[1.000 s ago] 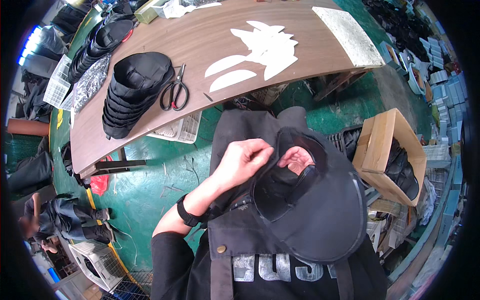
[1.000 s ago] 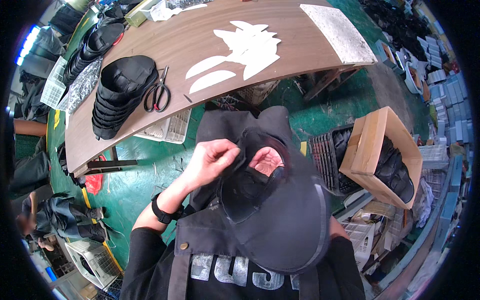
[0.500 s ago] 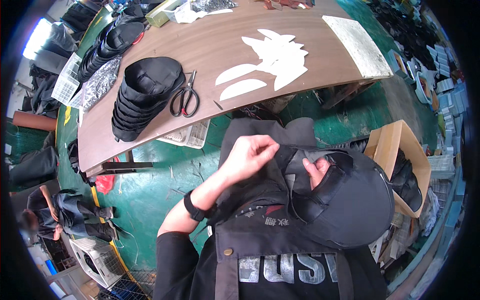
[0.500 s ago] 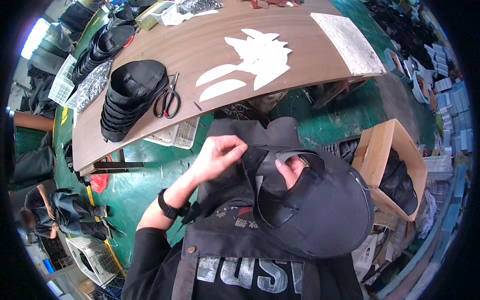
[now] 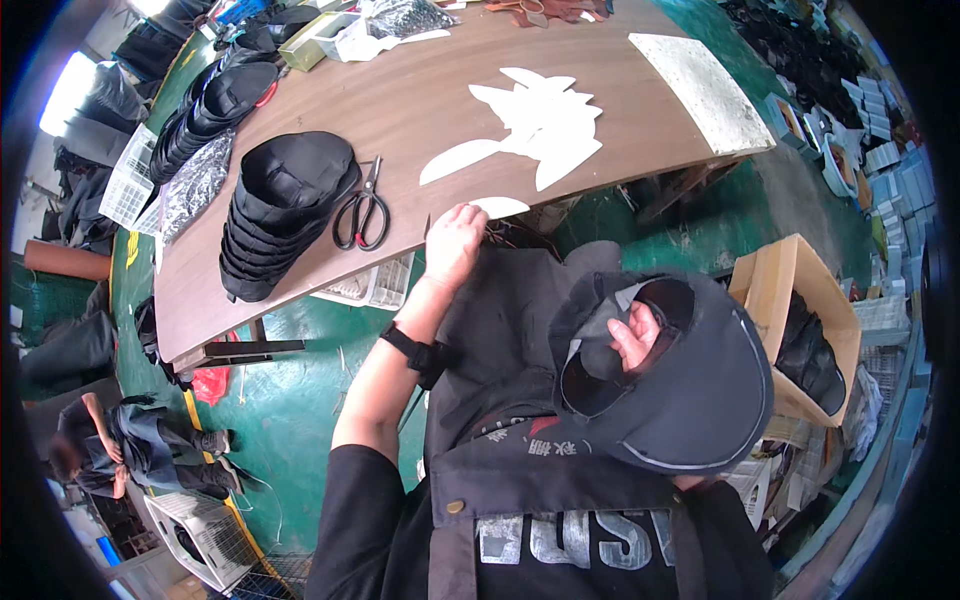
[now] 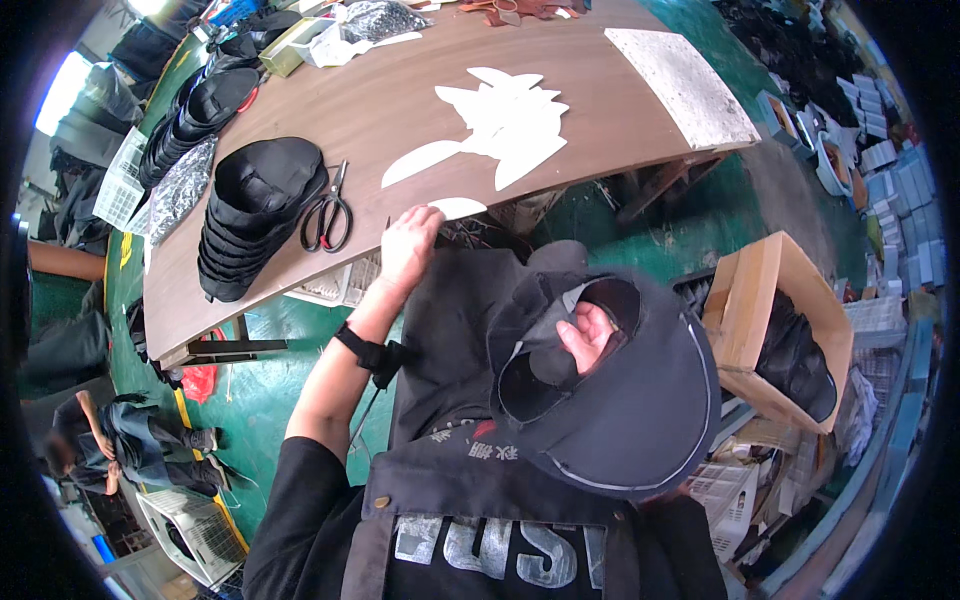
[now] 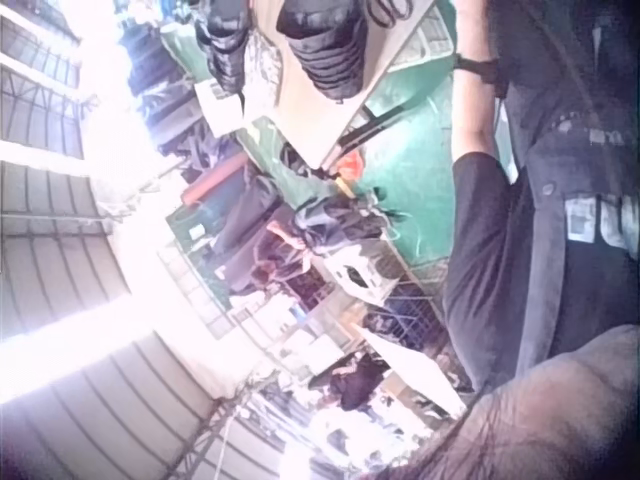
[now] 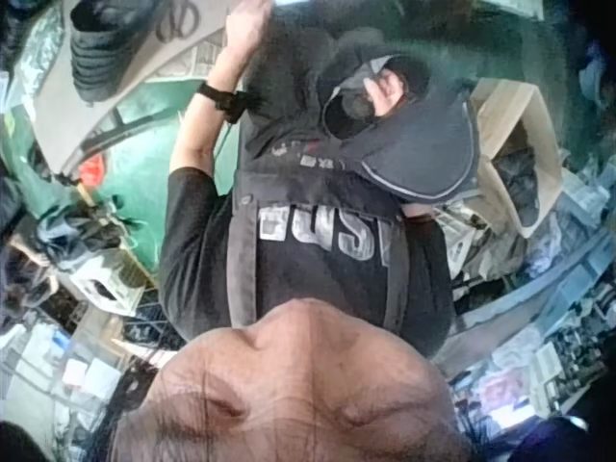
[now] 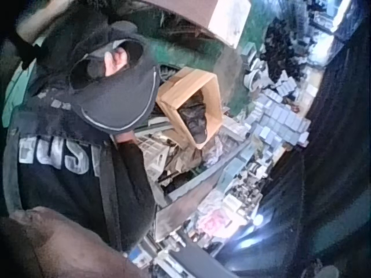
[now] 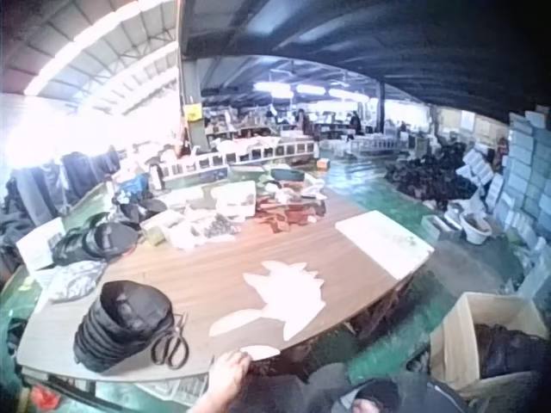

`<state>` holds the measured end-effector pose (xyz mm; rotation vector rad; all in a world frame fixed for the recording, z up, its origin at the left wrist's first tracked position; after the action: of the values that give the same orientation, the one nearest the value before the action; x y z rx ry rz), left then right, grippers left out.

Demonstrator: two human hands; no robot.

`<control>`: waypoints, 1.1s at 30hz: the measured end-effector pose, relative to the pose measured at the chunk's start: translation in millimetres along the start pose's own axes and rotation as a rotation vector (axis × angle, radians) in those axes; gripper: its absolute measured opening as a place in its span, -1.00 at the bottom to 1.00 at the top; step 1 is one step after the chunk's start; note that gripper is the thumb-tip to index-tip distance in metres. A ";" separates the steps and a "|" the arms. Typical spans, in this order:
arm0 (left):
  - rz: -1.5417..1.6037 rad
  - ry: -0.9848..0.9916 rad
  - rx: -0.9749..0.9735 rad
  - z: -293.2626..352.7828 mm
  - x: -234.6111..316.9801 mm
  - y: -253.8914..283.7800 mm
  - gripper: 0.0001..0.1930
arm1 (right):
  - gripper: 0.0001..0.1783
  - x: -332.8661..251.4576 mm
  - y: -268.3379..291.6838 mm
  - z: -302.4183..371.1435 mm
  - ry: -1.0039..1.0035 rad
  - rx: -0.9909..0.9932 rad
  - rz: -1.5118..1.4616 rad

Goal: Assembling and trimming shoe components by hand using scissors in a factory setting.

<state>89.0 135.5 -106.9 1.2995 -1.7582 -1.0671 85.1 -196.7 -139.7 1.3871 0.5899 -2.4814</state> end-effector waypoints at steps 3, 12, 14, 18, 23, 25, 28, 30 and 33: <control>0.158 0.194 0.216 5.5 -5.2 15.0 -0.90 | -0.52 -18.0 -20.0 3.5 -0.055 -0.034 -0.015; 1.386 0.498 -0.041 1.0 106.6 93.7 -0.89 | -0.53 -16.9 -35.7 9.7 -0.141 -0.028 0.047; 1.198 0.483 -0.088 4.8 118.3 90.8 -0.83 | -0.53 -11.7 -38.4 9.5 -0.119 -0.080 0.042; 0.909 0.393 -0.148 8.1 120.2 89.7 -0.76 | -0.58 -7.2 -39.8 9.6 -0.109 -0.156 0.002; 0.737 0.231 0.031 8.9 124.8 91.2 -0.75 | -0.58 -2.3 -39.8 9.9 -0.110 -0.168 -0.170; 0.698 0.235 0.070 11.4 121.3 83.6 -0.75 | -0.57 -5.8 -42.7 12.2 -0.089 -0.191 -0.160; 0.509 0.075 0.106 12.1 127.6 84.9 -0.77 | -0.60 5.0 -40.5 8.1 -0.137 -0.222 -0.109; 0.408 -0.035 0.108 11.5 131.3 85.7 -0.78 | -0.59 4.3 -41.2 8.8 -0.120 -0.240 -0.120; 0.348 -0.044 0.125 8.3 131.9 89.7 -0.78 | -0.59 5.3 -41.8 8.7 -0.114 -0.248 -0.136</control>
<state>12.3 24.4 -21.5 0.9959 -2.0206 -0.8046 59.3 -163.5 -130.6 1.1403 0.9579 -2.4664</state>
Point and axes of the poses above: each hand's wrist, its own z-axis away from the middle knuckle, its own y-axis out of the back of the hand, x = y × z, the point moved 3 cm from there along -z, towards the middle knuckle, and after that the axes turned 15 degrees about -y, right-handed, at the moved point
